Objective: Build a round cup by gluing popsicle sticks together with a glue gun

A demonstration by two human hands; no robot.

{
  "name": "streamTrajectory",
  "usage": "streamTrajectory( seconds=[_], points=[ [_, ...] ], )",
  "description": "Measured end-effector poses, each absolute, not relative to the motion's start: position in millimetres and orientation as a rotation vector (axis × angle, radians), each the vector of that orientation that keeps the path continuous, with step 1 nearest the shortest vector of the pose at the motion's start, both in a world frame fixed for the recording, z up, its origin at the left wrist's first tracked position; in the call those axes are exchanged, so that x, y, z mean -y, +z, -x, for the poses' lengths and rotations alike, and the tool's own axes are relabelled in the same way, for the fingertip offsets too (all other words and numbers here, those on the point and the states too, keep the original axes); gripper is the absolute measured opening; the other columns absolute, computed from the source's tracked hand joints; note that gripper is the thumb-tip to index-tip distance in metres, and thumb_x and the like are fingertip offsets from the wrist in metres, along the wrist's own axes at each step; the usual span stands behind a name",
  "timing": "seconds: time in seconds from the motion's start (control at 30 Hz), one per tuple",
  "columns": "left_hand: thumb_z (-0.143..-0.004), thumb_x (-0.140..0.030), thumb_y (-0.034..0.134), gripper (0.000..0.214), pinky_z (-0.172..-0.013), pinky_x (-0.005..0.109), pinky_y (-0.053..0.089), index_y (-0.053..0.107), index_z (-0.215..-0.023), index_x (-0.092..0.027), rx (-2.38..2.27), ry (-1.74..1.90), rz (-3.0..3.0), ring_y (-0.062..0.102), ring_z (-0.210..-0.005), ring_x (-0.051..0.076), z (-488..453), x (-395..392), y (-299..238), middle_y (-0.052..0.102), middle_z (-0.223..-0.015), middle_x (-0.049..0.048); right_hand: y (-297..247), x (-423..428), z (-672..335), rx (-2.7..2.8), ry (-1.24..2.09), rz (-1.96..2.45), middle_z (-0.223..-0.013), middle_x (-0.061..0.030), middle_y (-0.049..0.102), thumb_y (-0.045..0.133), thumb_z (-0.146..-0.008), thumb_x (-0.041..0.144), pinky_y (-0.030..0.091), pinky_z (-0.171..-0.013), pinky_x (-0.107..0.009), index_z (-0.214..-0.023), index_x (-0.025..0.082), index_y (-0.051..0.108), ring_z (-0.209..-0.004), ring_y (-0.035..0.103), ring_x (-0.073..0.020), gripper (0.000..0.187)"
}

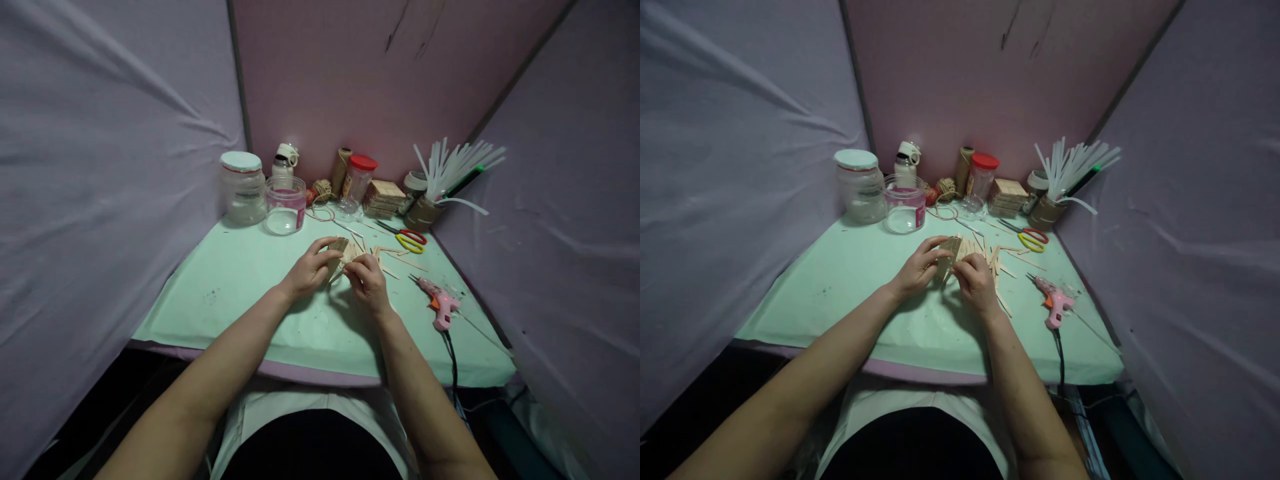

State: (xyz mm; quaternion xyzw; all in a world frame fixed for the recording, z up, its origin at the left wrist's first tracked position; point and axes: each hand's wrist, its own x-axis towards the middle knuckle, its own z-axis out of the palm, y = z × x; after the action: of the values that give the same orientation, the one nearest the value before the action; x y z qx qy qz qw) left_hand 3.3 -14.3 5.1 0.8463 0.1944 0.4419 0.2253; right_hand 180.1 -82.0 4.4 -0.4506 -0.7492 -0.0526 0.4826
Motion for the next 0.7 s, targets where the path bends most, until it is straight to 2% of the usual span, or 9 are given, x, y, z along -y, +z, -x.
streamTrajectory(
  seconds=[0.3, 0.7],
  points=[
    [-0.081, -0.006, 0.047, 0.038, -0.113, 0.046, 0.038, 0.062, -0.113, -0.021, -0.540, 1.228, -2.344, 0.047, -0.132, 0.023, -3, 15, 5, 0.048, -0.139, 0.0096, 4, 83, -180, 1.874, -0.335, 1.187, -0.076, -0.0036, 0.055, 0.053, -0.095, 0.027, 0.043, -0.068, -0.030, -0.092, 0.022, 0.069, -0.074, 0.051, -0.0175, 0.017],
    [-0.080, -0.018, 0.064, 0.035, -0.111, 0.047, 0.041, 0.060, -0.115, -0.022, -0.527, 1.200, -2.347, 0.047, -0.132, 0.027, -3, 18, 8, 0.047, -0.139, 0.0118, -7, 90, -173, 1.787, -0.505, 1.277, -0.074, -0.0049, 0.063, 0.054, -0.095, 0.025, 0.042, -0.065, -0.028, -0.116, 0.024, 0.069, -0.068, 0.056, -0.0163, 0.026]
  ],
)
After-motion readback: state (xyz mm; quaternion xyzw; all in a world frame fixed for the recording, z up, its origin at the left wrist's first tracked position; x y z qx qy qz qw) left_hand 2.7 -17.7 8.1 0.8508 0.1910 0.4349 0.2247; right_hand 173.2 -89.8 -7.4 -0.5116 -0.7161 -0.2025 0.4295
